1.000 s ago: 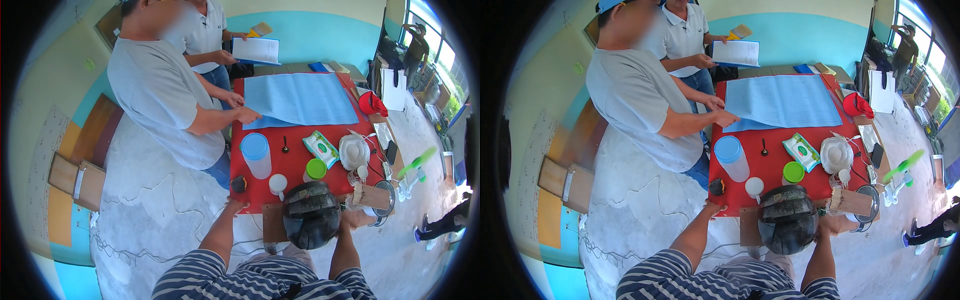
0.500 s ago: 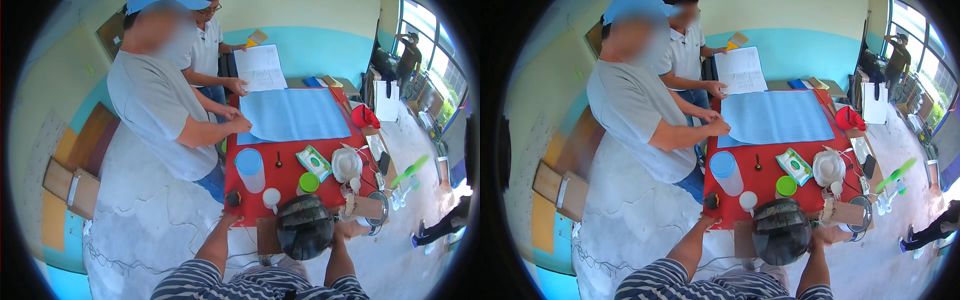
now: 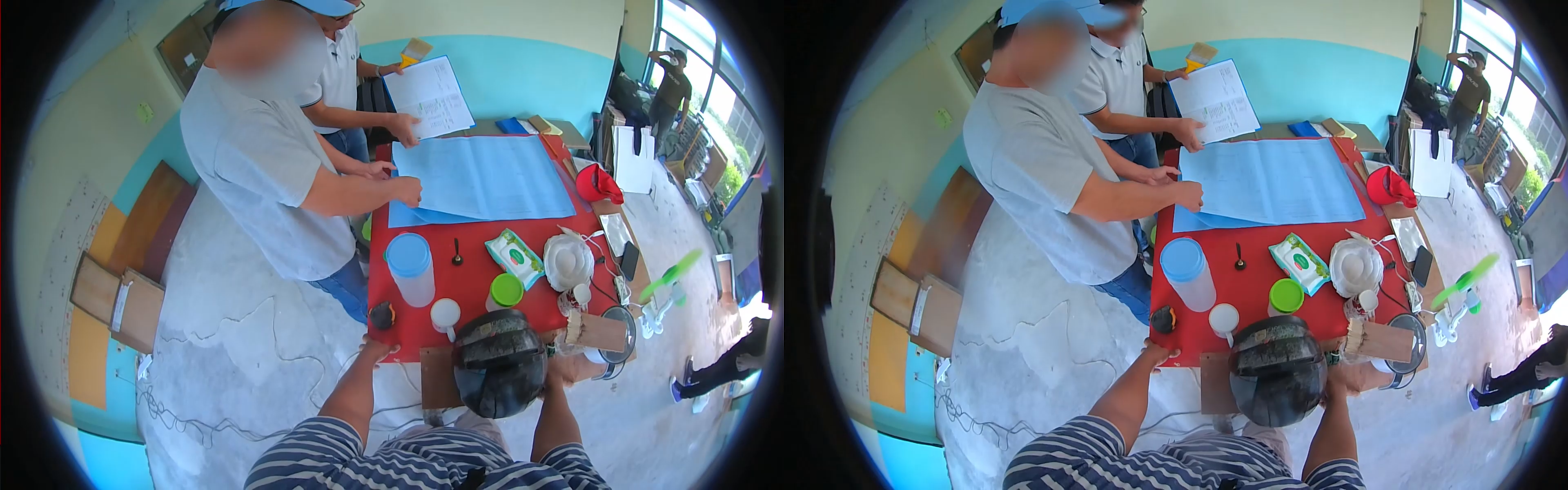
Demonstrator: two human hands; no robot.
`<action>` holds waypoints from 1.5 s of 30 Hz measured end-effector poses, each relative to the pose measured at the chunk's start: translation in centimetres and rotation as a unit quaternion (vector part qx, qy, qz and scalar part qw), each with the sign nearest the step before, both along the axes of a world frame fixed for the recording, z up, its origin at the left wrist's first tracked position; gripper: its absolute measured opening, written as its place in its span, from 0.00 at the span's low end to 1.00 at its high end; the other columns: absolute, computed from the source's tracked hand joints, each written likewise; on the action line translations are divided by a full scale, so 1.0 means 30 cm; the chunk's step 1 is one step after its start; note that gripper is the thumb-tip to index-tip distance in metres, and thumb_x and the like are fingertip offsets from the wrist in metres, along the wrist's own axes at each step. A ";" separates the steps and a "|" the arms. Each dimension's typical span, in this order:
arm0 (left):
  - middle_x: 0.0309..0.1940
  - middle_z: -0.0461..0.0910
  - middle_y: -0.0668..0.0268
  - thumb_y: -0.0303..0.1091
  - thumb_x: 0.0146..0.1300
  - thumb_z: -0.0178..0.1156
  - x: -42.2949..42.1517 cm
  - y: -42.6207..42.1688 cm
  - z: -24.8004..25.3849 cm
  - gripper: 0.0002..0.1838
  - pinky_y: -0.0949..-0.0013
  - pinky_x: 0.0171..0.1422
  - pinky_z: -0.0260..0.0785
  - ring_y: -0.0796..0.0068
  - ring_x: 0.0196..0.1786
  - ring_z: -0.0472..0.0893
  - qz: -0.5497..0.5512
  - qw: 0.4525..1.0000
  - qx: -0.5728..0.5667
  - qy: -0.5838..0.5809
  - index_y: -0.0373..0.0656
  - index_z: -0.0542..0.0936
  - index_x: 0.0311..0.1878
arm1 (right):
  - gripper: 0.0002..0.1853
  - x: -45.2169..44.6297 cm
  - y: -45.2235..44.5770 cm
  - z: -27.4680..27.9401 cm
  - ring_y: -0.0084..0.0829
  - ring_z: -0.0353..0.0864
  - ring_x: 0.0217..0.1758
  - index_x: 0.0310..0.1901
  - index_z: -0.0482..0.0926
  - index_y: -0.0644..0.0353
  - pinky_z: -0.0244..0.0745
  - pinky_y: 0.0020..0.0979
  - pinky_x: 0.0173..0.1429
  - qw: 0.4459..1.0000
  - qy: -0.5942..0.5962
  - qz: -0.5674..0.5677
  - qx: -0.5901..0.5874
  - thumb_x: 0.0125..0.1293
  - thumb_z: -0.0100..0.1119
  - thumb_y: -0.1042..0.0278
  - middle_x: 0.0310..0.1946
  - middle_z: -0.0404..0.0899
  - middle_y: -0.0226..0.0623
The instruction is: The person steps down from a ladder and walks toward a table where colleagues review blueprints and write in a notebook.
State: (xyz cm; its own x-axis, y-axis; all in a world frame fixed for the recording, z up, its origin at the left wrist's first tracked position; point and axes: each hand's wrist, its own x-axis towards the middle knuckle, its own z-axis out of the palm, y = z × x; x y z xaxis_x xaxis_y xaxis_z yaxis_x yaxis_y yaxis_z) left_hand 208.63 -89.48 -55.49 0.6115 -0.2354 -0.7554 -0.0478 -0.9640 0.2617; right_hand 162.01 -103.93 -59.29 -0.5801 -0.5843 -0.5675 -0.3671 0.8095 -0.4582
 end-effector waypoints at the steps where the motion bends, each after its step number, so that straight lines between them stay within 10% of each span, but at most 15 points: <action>1: 0.61 0.50 0.52 0.52 0.36 0.70 0.001 -0.001 -0.003 0.59 0.64 0.39 0.75 0.57 0.58 0.64 0.000 1.000 0.001 -0.004 0.43 0.40 0.65 | 0.18 -0.014 -0.003 -0.012 0.32 0.74 0.37 0.46 0.69 0.53 0.71 0.37 0.35 0.999 -0.034 -0.006 -0.005 0.57 0.51 0.53 0.33 0.73 0.34; 10: 0.61 0.51 0.52 0.51 0.36 0.70 -0.020 0.001 0.005 0.60 0.62 0.43 0.73 0.54 0.56 0.65 0.012 1.000 -0.015 -0.014 0.44 0.39 0.65 | 0.18 -0.066 0.091 -0.189 0.32 0.73 0.37 0.47 0.68 0.54 0.71 0.37 0.34 0.871 -0.486 -0.033 -0.064 0.58 0.50 0.53 0.32 0.73 0.34; 13: 0.60 0.51 0.51 0.53 0.38 0.68 -0.046 0.019 0.026 0.56 0.57 0.52 0.68 0.51 0.56 0.64 -0.038 0.997 -0.049 -0.052 0.42 0.44 0.65 | 0.27 -0.055 0.099 -0.187 0.33 0.74 0.39 0.52 0.64 0.61 0.73 0.37 0.37 0.866 -0.485 0.033 -0.117 0.55 0.54 0.52 0.39 0.71 0.39; 17: 0.59 0.53 0.48 0.57 0.42 0.64 -0.102 0.066 0.032 0.50 0.53 0.60 0.58 0.48 0.57 0.64 -0.102 0.980 -0.094 -0.143 0.41 0.52 0.63 | 0.42 0.069 0.107 0.107 0.36 0.73 0.43 0.60 0.53 0.63 0.74 0.37 0.41 0.991 -0.021 -0.120 0.055 0.50 0.58 0.46 0.51 0.63 0.44; 25: 0.56 0.58 0.44 0.57 0.43 0.63 -0.308 0.314 0.017 0.49 0.55 0.60 0.59 0.46 0.58 0.63 0.018 0.956 -0.127 -0.266 0.40 0.52 0.63 | 0.36 -0.130 0.092 -0.133 0.48 0.64 0.53 0.61 0.52 0.37 0.67 0.52 0.47 0.928 -0.343 0.055 0.138 0.52 0.57 0.44 0.57 0.58 0.39; 34: 0.57 0.56 0.43 0.55 0.45 0.63 -0.511 0.539 0.003 0.48 0.55 0.60 0.59 0.46 0.58 0.63 0.118 0.964 -0.033 -0.235 0.40 0.51 0.63 | 0.40 -0.149 0.085 0.206 0.48 0.61 0.60 0.62 0.50 0.49 0.62 0.53 0.56 0.909 -0.277 0.099 0.295 0.52 0.59 0.48 0.65 0.47 0.44; 45: 0.57 0.55 0.42 0.55 0.45 0.62 -0.705 0.503 -0.031 0.48 0.56 0.60 0.59 0.45 0.58 0.63 0.120 0.962 -0.056 -0.239 0.40 0.51 0.63 | 0.32 -0.289 -0.030 0.185 0.46 0.67 0.53 0.57 0.58 0.56 0.65 0.51 0.52 0.880 -0.326 0.191 0.288 0.54 0.58 0.54 0.55 0.60 0.47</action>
